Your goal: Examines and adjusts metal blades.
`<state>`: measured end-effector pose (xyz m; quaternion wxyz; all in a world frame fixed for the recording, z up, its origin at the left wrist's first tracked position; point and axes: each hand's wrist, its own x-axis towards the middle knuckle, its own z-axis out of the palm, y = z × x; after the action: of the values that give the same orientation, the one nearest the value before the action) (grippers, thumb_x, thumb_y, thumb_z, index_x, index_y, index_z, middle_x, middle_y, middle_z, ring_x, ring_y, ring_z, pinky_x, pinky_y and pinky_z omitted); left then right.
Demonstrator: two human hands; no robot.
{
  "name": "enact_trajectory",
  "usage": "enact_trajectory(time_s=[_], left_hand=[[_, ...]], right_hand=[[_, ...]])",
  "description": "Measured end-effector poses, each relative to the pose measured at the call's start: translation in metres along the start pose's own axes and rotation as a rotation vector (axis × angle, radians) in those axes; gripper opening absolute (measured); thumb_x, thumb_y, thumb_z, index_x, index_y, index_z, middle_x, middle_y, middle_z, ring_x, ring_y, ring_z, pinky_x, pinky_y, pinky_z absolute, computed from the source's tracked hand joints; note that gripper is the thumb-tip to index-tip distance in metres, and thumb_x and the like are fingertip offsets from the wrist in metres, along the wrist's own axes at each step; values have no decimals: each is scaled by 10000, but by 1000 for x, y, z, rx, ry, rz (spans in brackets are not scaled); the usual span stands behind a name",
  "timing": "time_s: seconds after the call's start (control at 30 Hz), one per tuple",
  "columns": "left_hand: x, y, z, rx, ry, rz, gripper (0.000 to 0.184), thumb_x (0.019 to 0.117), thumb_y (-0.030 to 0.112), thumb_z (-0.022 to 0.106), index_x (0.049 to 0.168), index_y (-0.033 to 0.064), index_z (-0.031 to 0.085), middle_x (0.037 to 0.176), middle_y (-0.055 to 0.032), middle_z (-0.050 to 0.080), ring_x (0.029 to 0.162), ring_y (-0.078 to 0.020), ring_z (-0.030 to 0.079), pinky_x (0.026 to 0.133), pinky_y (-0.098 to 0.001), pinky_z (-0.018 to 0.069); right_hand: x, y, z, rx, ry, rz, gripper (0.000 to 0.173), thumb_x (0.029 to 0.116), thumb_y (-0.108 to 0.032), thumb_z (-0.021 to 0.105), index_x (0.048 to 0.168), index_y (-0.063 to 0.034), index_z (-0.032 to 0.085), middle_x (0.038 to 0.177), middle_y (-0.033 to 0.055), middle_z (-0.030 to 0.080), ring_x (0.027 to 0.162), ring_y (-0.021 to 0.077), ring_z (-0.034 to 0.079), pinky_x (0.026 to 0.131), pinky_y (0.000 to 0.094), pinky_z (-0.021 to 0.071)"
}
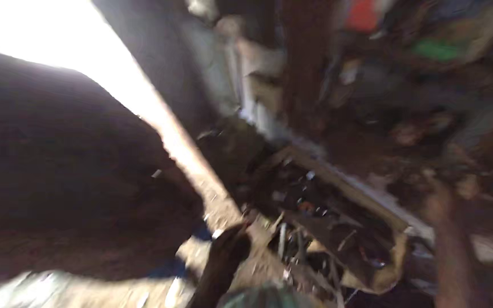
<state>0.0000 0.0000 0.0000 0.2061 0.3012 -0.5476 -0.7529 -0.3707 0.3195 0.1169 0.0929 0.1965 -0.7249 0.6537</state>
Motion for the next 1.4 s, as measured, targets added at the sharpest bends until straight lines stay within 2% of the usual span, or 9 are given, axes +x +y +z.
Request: enact_trajectory(time_s=[0.1, 0.2, 0.3, 0.37, 0.43, 0.53, 0.77, 1.23, 1.4], left_hand=[[-8, 5, -22, -27, -39, 18, 342, 1069, 264, 526, 1354, 111, 636, 858, -90, 649, 625, -135, 557, 553, -276, 496], [-33, 6, -44, -76, -46, 41, 334, 1080, 267, 503, 1377, 145, 592, 885, -96, 639, 599, -131, 531, 517, -258, 467], [-63, 4, -71, -124, -39, 35, 314, 1085, 255, 481, 1358, 136, 581, 899, -115, 639, 577, -134, 520, 490, -254, 447], [-79, 1, -87, -143, -20, 3, 317, 1084, 260, 485, 1354, 130, 586, 905, -119, 650, 565, -129, 512, 483, -249, 435], [-97, -3, -102, -155, -24, -27, 317, 1089, 259, 479, 1350, 112, 584, 934, -114, 644, 575, -127, 508, 486, -246, 437], [-122, -6, -120, -214, -28, -61, 276, 1075, 226, 496, 1275, 93, 631, 898, -104, 636, 573, -115, 492, 487, -236, 421], [-168, -12, -148, -288, 62, -89, 241, 1061, 156, 497, 1186, 53, 676, 773, -107, 607, 546, -118, 475, 480, -239, 403], [-209, -24, -176, -382, 92, -64, 249, 1076, 200, 507, 1072, 21, 679, 726, -81, 549, 506, -97, 402, 453, -226, 354], [-208, -26, -169, -360, 129, -58, 274, 1078, 180, 496, 1244, 38, 662, 854, -103, 607, 538, -103, 433, 467, -234, 381]], right_hand=[[-76, 14, 47, 130, -237, -103, 336, 1000, -334, 657, 1264, -140, 582, 913, -7, 676, 692, 150, 660, 612, 337, 609], [-158, 16, 85, 79, -567, -113, 289, 988, -264, 673, 1260, -168, 651, 966, 42, 713, 700, 190, 684, 604, 362, 625], [-225, 19, 120, -25, -780, -93, 414, 1011, -446, 625, 1360, -224, 640, 923, -3, 701, 684, 124, 656, 588, 321, 604], [-254, 17, 145, -90, -891, -160, 424, 1030, -516, 560, 1302, -215, 682, 958, -31, 721, 750, 62, 672, 670, 289, 610], [-274, 9, 171, -119, -1016, -319, 302, 1051, -396, 567, 1234, -205, 713, 1035, -16, 731, 870, 72, 700, 771, 304, 623], [-296, -5, 210, -223, -1163, -524, 296, 1041, -353, 589, 1294, -238, 690, 1015, 3, 701, 847, 117, 690, 711, 340, 607], [-324, -22, 264, -409, -1296, -776, 480, 1036, -572, 473, 1254, -217, 710, 932, 20, 656, 729, 161, 648, 570, 358, 548], [-350, -47, 295, -351, -1394, -867, 494, 1055, -555, 428, 971, -168, 725, 871, 22, 639, 718, 173, 642, 559, 366, 536], [-323, -33, 306, -398, -1422, -852, 463, 1056, -528, 454, 1019, -174, 750, 935, 28, 675, 754, 182, 667, 595, 394, 560]])
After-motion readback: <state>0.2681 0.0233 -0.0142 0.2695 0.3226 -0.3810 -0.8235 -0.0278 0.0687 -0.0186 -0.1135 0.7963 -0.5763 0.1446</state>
